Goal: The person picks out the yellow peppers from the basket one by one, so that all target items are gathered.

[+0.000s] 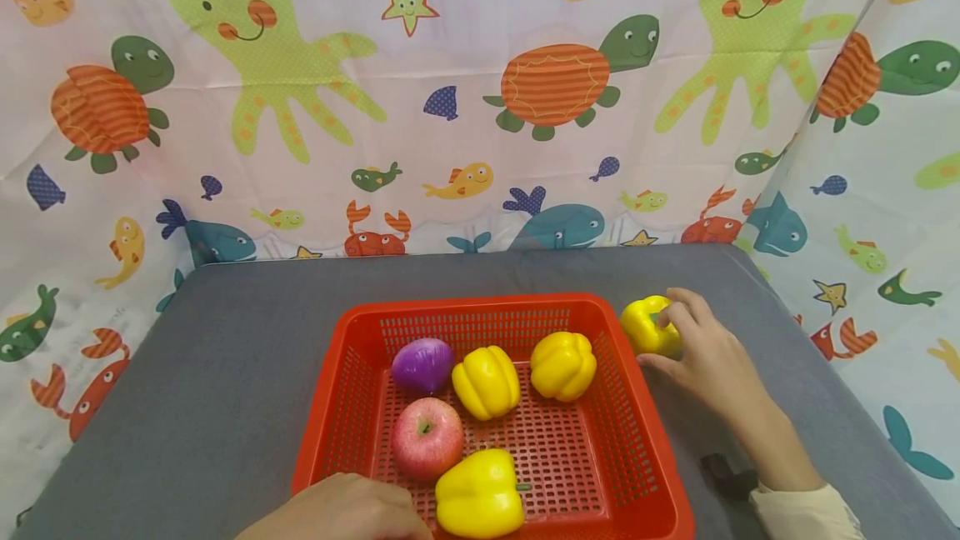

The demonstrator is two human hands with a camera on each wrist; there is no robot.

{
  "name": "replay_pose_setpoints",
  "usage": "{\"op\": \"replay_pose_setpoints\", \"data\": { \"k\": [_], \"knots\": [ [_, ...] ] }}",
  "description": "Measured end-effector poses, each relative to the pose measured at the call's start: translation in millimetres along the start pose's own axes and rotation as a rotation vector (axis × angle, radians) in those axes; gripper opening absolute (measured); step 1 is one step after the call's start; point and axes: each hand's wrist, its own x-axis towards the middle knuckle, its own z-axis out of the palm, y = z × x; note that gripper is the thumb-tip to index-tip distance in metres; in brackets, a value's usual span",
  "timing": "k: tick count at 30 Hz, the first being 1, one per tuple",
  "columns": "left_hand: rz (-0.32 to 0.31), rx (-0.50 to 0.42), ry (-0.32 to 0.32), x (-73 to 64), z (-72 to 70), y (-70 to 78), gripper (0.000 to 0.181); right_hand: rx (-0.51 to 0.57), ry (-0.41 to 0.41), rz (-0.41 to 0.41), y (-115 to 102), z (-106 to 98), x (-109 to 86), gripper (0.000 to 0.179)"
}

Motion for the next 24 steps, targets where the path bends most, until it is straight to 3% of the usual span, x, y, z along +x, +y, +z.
{"op": "replay_pose_setpoints", "data": {
  "k": [6,12,17,24],
  "knots": [
    [0.000,0.009,0.001,-0.1,-0.3,-0.1,0.021,-0.006,0.051,-0.033,-8,-12,3.2,0.058],
    [-0.006,0.011,-0.001,0.0,0.2,1.4,0.021,0.026,0.060,-0.101,-27,-24,9.9,0.047],
    [-0.014,0.012,0.005,0.1,1.3,3.3,0.020,0.045,0.028,-0.240,-47,-26,18.7,0.040],
    [-0.033,0.002,0.008,1.2,0.2,7.6,0.017,0.021,-0.089,-0.419,-69,-14,25.2,0.050]
  ]
}}
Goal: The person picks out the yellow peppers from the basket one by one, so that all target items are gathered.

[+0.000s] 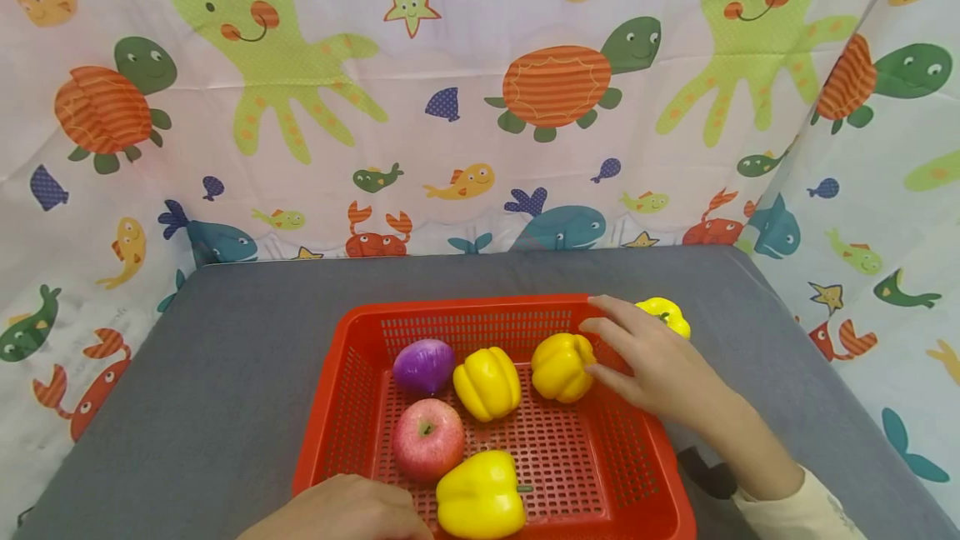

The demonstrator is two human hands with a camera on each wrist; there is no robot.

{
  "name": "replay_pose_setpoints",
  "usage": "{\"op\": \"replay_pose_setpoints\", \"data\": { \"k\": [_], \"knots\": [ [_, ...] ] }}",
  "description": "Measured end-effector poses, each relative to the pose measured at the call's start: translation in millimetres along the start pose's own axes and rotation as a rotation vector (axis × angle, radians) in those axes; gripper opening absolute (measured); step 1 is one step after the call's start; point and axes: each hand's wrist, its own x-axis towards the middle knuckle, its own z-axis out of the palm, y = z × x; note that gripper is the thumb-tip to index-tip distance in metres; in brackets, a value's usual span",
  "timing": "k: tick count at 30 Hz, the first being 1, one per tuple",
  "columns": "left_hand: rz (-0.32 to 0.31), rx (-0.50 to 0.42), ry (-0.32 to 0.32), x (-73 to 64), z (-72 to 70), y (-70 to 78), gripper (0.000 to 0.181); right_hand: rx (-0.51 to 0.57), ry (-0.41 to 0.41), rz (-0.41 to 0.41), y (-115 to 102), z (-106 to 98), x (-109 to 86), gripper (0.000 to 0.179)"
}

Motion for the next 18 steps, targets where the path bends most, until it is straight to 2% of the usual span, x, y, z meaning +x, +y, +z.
{"op": "replay_pose_setpoints", "data": {
  "k": [7,13,18],
  "knots": [
    [-0.001,0.004,0.007,0.5,-0.7,3.4,0.014,-0.023,-0.112,-0.129,-12,14,12.1,0.052],
    [0.024,0.020,0.023,-0.5,-0.2,1.2,0.013,-0.104,-0.196,-0.227,-20,27,20.6,0.050],
    [0.019,0.006,0.021,-0.9,-0.7,-0.9,0.016,-0.180,-0.266,-0.260,-24,36,26.3,0.053]
  ]
}}
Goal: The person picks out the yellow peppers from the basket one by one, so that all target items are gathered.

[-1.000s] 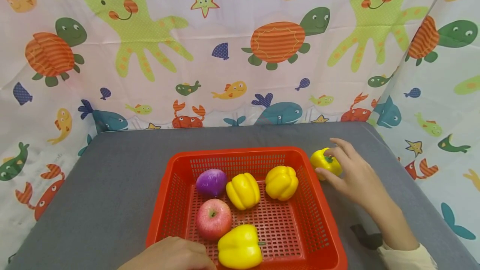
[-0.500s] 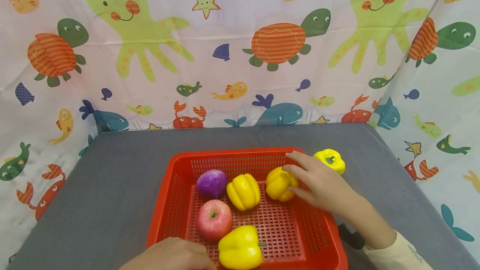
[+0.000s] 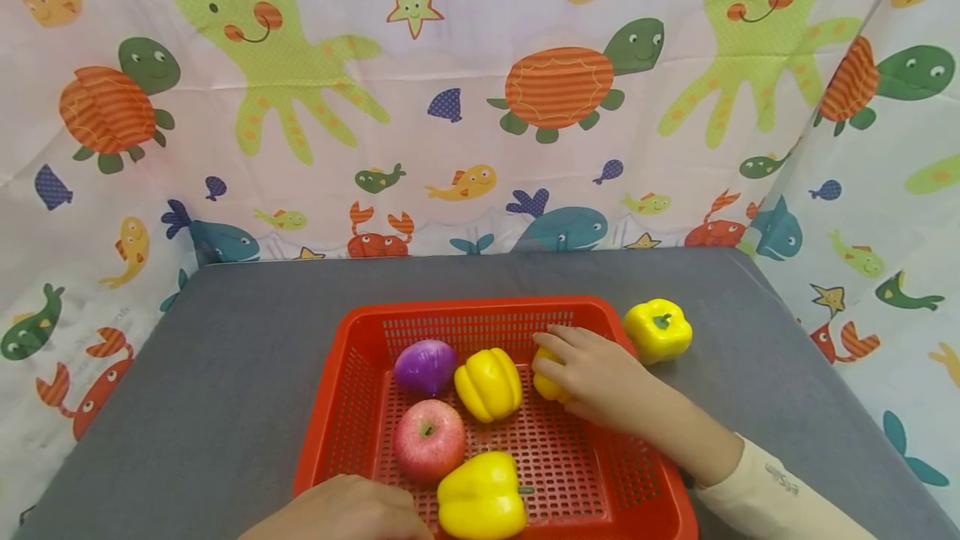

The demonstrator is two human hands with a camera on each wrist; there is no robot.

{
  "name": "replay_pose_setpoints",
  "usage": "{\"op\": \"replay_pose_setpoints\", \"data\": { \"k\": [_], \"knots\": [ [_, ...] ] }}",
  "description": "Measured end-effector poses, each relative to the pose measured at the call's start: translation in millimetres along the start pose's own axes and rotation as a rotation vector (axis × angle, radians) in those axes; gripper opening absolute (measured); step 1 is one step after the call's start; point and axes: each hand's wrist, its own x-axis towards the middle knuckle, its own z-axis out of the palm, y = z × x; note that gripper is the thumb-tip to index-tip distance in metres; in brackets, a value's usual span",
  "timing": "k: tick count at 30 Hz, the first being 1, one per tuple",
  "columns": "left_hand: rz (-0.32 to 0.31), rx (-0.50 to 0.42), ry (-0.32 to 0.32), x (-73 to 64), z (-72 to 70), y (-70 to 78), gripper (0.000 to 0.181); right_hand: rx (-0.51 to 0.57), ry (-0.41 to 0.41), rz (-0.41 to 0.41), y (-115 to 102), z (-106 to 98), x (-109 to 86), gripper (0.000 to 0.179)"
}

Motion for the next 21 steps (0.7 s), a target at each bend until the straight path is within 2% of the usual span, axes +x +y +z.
{"op": "replay_pose_setpoints", "data": {
  "k": [5,9,12,15,21],
  "knots": [
    [-0.015,-0.015,-0.008,-0.1,-0.3,-0.6,0.018,-0.056,-0.029,-0.018,-2.4,3.7,2.8,0.065],
    [-0.026,-0.028,-0.015,-0.1,-0.3,-0.7,0.019,-0.134,-0.005,-0.045,-2.9,6.9,3.8,0.057],
    [-0.010,-0.028,-0.009,-0.4,-0.5,-2.4,0.020,-0.209,-0.027,-0.049,-3.5,7.4,3.8,0.054],
    [0.007,-0.028,-0.004,-0.9,-0.8,-3.7,0.020,-0.274,-0.067,-0.053,-4.2,6.9,4.2,0.060],
    [0.002,-0.022,-0.002,-1.5,0.4,-3.9,0.019,-0.299,0.020,-0.078,-3.6,9.6,4.6,0.043]
  ]
}}
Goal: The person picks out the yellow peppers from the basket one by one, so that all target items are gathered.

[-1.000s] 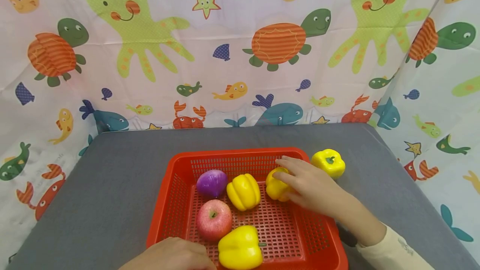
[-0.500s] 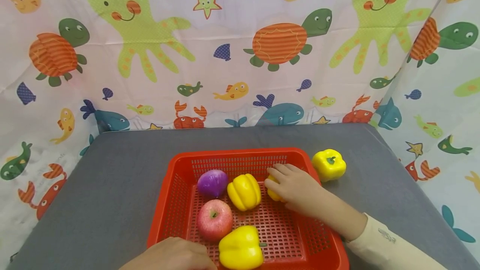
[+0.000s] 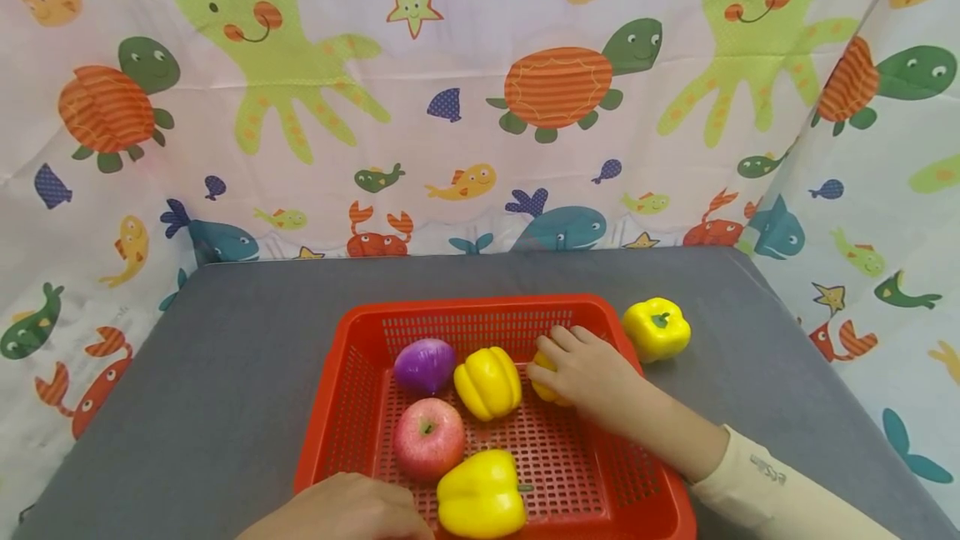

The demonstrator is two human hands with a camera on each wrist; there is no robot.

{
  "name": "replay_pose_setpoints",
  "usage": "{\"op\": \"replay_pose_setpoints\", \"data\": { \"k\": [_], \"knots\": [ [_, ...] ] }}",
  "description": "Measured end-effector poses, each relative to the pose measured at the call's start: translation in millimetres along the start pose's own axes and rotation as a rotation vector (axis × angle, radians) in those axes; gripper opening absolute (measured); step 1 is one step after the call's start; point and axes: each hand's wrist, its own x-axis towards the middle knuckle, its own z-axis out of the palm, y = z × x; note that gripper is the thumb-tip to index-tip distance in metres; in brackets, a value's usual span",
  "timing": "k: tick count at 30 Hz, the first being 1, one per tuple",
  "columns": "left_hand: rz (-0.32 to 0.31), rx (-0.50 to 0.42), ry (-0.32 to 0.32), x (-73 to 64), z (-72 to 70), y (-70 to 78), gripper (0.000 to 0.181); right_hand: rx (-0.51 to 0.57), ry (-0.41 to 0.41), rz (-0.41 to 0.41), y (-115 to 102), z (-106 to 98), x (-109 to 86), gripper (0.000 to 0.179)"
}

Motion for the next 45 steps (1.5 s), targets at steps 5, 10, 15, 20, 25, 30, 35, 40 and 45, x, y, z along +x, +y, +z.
{"op": "replay_pose_setpoints", "data": {
  "k": [5,10,15,20,25,30,35,40,45],
  "knots": [
    [-0.035,-0.018,-0.008,0.7,0.2,2.5,0.019,0.030,-0.018,0.019,-1,-1,1.4,0.048],
    [-0.026,-0.007,-0.002,1.5,0.8,5.2,0.017,0.088,-0.059,0.049,-2,-4,2.5,0.054],
    [-0.022,0.012,-0.007,1.9,-0.1,5.7,0.018,0.148,-0.070,0.073,-1,-6,2.2,0.068],
    [0.000,0.044,-0.004,2.2,0.8,6.1,0.016,0.226,-0.096,0.073,0,-8,1.0,0.074],
    [0.030,0.088,0.009,1.6,1.2,3.2,0.017,0.247,-0.044,0.072,0,-7,0.3,0.058],
    [0.042,0.105,0.020,1.2,2.3,0.9,0.018,0.267,0.078,0.066,0,-7,0.2,0.043],
    [0.046,0.121,0.020,1.3,2.6,0.4,0.020,0.294,0.087,0.071,0,-9,-1.4,0.048],
    [0.041,0.120,0.027,1.2,2.3,1.9,0.017,0.347,0.074,0.079,1,-11,-3.2,0.051],
    [0.031,0.112,0.030,1.7,1.8,3.8,0.016,0.423,0.076,0.071,0,-12,-5.4,0.046]
  ]
}}
